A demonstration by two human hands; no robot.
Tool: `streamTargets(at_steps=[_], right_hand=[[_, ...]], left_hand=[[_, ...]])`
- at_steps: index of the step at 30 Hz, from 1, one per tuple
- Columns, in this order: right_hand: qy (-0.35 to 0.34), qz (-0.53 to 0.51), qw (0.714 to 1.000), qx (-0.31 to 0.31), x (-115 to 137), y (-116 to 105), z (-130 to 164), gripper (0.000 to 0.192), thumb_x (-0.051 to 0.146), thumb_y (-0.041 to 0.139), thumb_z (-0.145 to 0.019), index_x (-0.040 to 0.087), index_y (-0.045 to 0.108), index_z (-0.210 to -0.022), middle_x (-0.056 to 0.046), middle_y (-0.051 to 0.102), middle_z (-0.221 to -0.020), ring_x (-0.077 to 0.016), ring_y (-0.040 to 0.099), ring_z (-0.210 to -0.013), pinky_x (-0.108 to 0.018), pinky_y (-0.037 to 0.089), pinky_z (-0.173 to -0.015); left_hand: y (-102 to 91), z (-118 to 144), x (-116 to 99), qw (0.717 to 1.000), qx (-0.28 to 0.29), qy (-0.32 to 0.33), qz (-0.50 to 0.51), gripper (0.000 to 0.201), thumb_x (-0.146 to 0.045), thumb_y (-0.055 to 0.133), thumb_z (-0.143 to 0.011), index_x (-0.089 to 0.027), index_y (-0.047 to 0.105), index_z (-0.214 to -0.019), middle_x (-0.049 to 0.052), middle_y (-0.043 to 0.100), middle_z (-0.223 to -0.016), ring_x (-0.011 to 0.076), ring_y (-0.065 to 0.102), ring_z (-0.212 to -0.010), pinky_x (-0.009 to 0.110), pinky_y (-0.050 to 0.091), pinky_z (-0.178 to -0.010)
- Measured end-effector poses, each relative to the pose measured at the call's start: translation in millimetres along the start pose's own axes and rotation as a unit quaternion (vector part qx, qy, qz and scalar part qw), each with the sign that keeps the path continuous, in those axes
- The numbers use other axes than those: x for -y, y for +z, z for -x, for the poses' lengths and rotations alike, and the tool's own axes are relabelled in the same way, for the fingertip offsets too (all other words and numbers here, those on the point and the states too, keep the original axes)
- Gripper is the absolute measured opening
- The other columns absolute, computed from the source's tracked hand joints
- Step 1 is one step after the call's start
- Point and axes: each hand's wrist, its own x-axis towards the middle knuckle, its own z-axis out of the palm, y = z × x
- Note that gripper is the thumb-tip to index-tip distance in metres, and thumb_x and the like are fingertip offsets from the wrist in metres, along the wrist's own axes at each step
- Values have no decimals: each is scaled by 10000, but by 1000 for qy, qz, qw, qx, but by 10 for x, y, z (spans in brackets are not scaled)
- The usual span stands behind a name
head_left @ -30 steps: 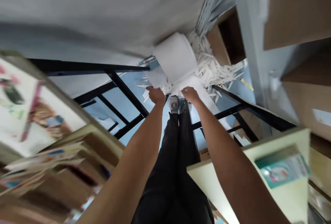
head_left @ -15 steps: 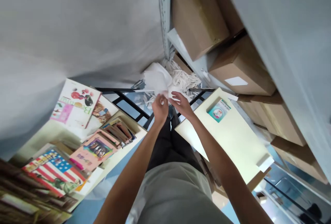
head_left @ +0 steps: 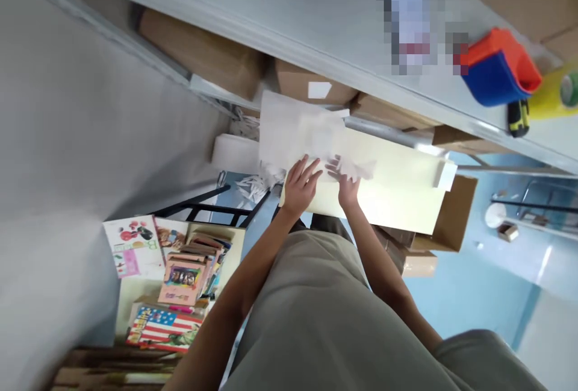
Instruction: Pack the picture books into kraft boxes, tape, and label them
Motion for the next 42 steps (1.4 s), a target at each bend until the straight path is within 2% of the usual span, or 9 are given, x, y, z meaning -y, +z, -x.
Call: streamTargets(at_steps=[5, 12, 16, 20, 23, 26, 32, 37, 42], right_hand=[[112, -97, 985, -83, -396, -794, -147, 555, 715, 765, -858, 228, 739, -1125, -138, 864, -1167, -301, 846, -1144, -471, 667, -1034], [188, -76, 971, -127, -1094, -2130, -403, 477, 571, 897, -732, 235, 681, -991, -39, 787, -943, -237, 760, -989, -370, 655, -872], [184, -36, 976, -113, -1412, -2768, -517, 539, 576, 923, -688, 236, 670, -1021, -20, 753, -968, -206, 694, -946, -315, 614, -794], [143, 27, 984, -103, -1638, -3197, -625, 476, 669, 824, -792, 243, 664, -930, -10, 707, -878, -192, 638, -870, -315, 574, -781], [123, 90, 984, -90, -1750, -3371, -689, 487, 723, 743, -872, 243, 670, -847, -22, 696, -801, -202, 634, -815, -336, 554, -776], [107, 128, 982, -92, -1812, -3411, -729, 490, 720, 689, -942, 234, 695, -878, -77, 780, -862, -232, 690, -832, -360, 565, -794], [103, 199, 970, -97, -1821, -3258, -783, 404, 598, 615, -1034, 211, 721, -983, -156, 842, -997, -268, 770, -920, -376, 584, -845], [137, 266, 948, -113, -1734, -3183, -763, 336, 528, 729, -1004, 211, 730, -1115, -161, 855, -1098, -291, 792, -976, -406, 596, -883], [141, 281, 944, -100, -1471, -3079, -642, 227, 380, 703, -1043, 193, 742, -1166, -147, 857, -1050, -271, 800, -927, -390, 589, -864]], left_hand=[[421, -135, -132, 996, 78, -23, -41, 364, -256, 507, -1131, -281, 850, -1249, 111, 761, -1589, 286, 493, -1717, 606, 291, -1476], [1309, -89, -250, 978, 166, -70, -107, 513, -137, 484, -1039, -294, 826, -1388, 68, 664, -1709, 263, 401, -1768, 602, 255, -1496], [1815, -8, -310, 968, 197, -67, -137, 555, -108, 472, -1032, -240, 795, -1463, 96, 622, -1745, 282, 393, -1773, 585, 327, -1469], [2157, 58, -315, 958, 215, -59, -182, 553, -111, 457, -1048, -163, 760, -1508, 144, 541, -1806, 309, 423, -1758, 578, 410, -1427], [2259, 87, -267, 952, 218, -48, -208, 559, -112, 444, -1054, -136, 748, -1522, 158, 522, -1819, 319, 432, -1753, 586, 418, -1427], [2256, 109, -195, 949, 218, -42, -226, 559, -130, 447, -1063, -126, 738, -1541, 170, 524, -1818, 331, 439, -1749, 592, 419, -1425], [2148, 158, -84, 950, 223, -36, -217, 515, -265, 473, -1120, -134, 738, -1542, 182, 520, -1822, 336, 462, -1730, 566, 408, -1427], [2021, 99, -36, 958, 208, -30, -198, 576, -462, 498, -1160, -139, 684, -1599, 196, 460, -1859, 361, 432, -1740, 571, 381, -1427], [1895, -96, 10, 952, 210, -48, -218, 609, -412, 541, -1144, -153, 578, -1694, 208, 313, -1927, 387, 295, -1799, 629, 368, -1404]])
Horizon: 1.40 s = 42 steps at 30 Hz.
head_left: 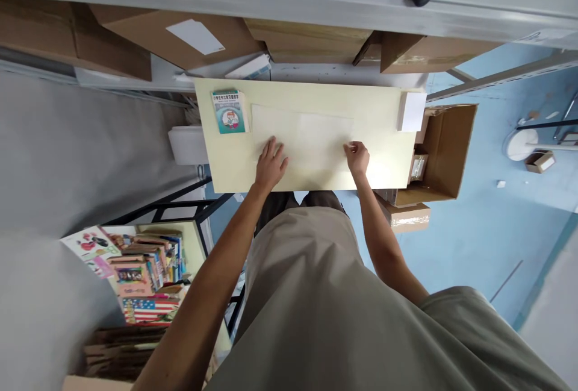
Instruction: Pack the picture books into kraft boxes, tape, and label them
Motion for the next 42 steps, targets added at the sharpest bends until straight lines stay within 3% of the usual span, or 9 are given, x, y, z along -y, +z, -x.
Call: streamTargets(at_steps=[5, 10, 14, 18, 25, 31, 35, 39, 42], right_hand=[[-154, 12, 988, 17, 544, 199, 464, 230, 413, 616, -1145, 227, 750, -1158, -100, 849, -1073, -238, 805, -957, -342, 593, -870], [-278, 131, 947, 95, 1129, 845, 845, 250, 297, 524, -1205, 224, 725, -1333, -117, 823, -1296, -250, 787, -1075, -340, 606, -884], [-311, 238, 906, 162, 1254, 1322, 812, 285, 140, 484, -1185, 167, 725, -1335, -183, 798, -1333, -299, 736, -1232, -400, 616, -1013], [-321, 273, 887, 190, 1172, 1488, 693, 349, 48, 498, -1133, 128, 726, -1385, -211, 786, -1373, -330, 657, -1386, -445, 584, -1153], [-297, 174, 920, 187, 934, 1020, 689, 345, 177, 598, -1154, 171, 727, -1474, -161, 818, -1337, -297, 722, -1336, -422, 611, -1152], [-152, -44, 981, 112, 355, 201, 413, 338, 543, 683, -1118, 224, 794, -1088, -101, 858, -1145, -252, 823, -1064, -384, 683, -976], [-71, -45, 995, 53, -71, -197, 14, 437, 641, 720, -1046, 213, 759, -965, -121, 866, -1013, -264, 813, -965, -421, 664, -940], [-11, 0, 1000, 29, -277, -345, -232, 371, 544, 689, -1059, 191, 764, -974, -149, 847, -959, -281, 795, -890, -450, 658, -877], [-54, 68, 996, -33, -151, -215, -161, 394, 450, 551, -1130, 144, 792, -1193, -239, 827, -1234, -332, 796, -1112, -533, 648, -1028]], left_hand=[[-101, -67, 18, 999, 33, -2, -32, 645, -274, 617, -1068, -177, 564, -1704, 204, 294, -1933, 434, 328, -1770, 687, 408, -1354], [-99, -81, 19, 999, 37, -11, -30, 649, -286, 605, -1063, -159, 576, -1699, 200, 357, -1910, 454, 401, -1725, 665, 408, -1366], [-58, -60, 98, 1000, 5, -6, -17, 726, -327, 604, -1064, -100, 491, -1744, 230, 310, -1922, 427, 272, -1802, 633, 288, -1446], [-67, 13, 209, 999, 14, 29, -14, 849, -448, 622, -1072, -59, 393, -1791, 254, 199, -1948, 415, 142, -1841, 612, 217, -1477], [-125, 110, 210, 1000, 22, -6, -22, 841, -535, 510, -1145, -94, 327, -1838, 239, 181, -1951, 420, 152, -1838, 634, 269, -1448], [-202, 55, 103, 999, 36, -36, -19, 911, -440, 682, -1084, -110, 310, -1848, 271, 184, -1944, 442, 151, -1835, 666, 255, -1447], [-246, 6, 66, 998, 37, -41, -31, 1007, -483, 790, -1038, -146, 307, -1855, 279, 168, -1946, 460, 172, -1827, 687, 286, -1429], [-256, -12, 49, 997, 45, -51, -41, 956, -472, 804, -1038, -186, 365, -1838, 254, 159, -1956, 465, 172, -1825, 701, 301, -1417], [-247, -11, 31, 997, 39, -59, -42, 934, -446, 796, -1041, -160, 384, -1828, 266, 150, -1954, 473, 160, -1826, 699, 291, -1421]])
